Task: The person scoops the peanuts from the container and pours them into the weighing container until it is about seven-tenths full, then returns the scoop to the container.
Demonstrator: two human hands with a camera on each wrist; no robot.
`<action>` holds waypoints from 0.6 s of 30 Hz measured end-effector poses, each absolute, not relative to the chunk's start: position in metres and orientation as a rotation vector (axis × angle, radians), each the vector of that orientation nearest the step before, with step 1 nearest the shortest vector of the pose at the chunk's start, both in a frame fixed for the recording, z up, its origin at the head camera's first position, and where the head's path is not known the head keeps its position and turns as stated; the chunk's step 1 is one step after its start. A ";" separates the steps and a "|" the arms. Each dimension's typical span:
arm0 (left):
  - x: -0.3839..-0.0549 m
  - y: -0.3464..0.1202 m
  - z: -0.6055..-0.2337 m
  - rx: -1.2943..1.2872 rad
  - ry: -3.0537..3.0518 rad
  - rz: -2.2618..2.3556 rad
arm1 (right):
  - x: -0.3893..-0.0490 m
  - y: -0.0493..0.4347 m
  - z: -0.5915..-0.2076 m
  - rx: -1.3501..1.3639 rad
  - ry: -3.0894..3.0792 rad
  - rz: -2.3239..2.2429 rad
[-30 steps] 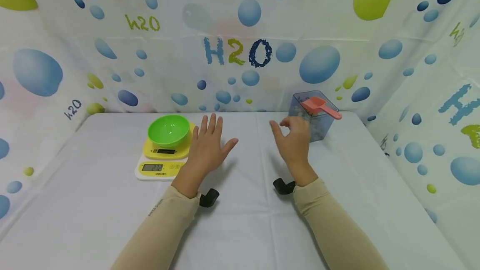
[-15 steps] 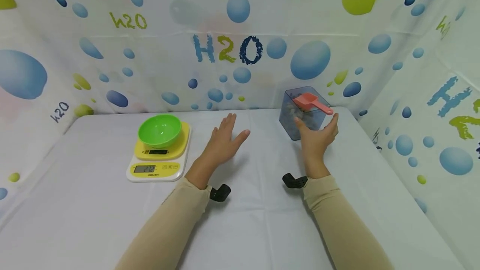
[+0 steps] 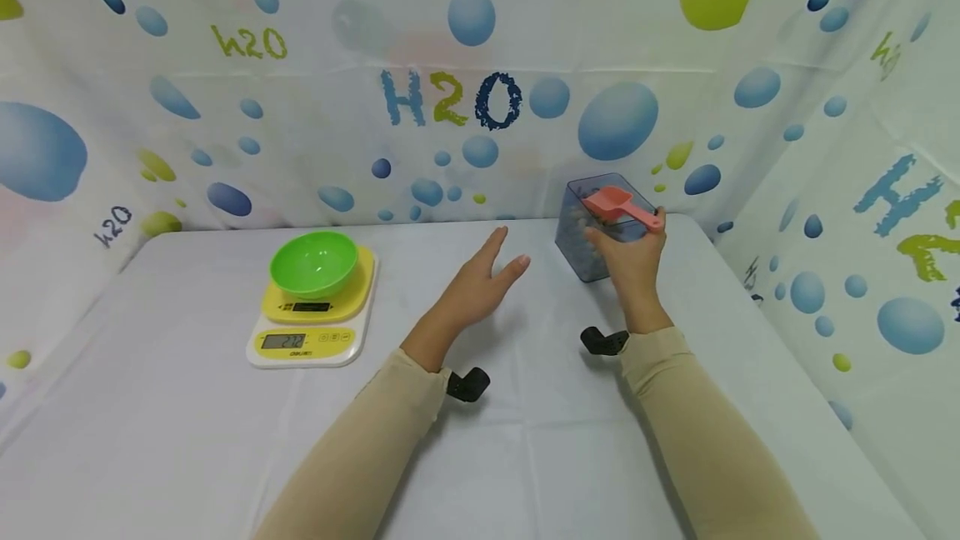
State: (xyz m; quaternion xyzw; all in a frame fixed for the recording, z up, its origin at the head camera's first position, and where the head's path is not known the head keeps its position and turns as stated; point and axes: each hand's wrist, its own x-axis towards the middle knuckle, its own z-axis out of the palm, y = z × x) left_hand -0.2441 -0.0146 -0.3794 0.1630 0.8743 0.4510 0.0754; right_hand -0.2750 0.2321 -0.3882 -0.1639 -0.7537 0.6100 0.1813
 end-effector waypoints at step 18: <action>-0.247 -0.038 -0.375 0.431 2.563 1.415 | -0.260 0.233 -0.389 0.082 -2.568 1.823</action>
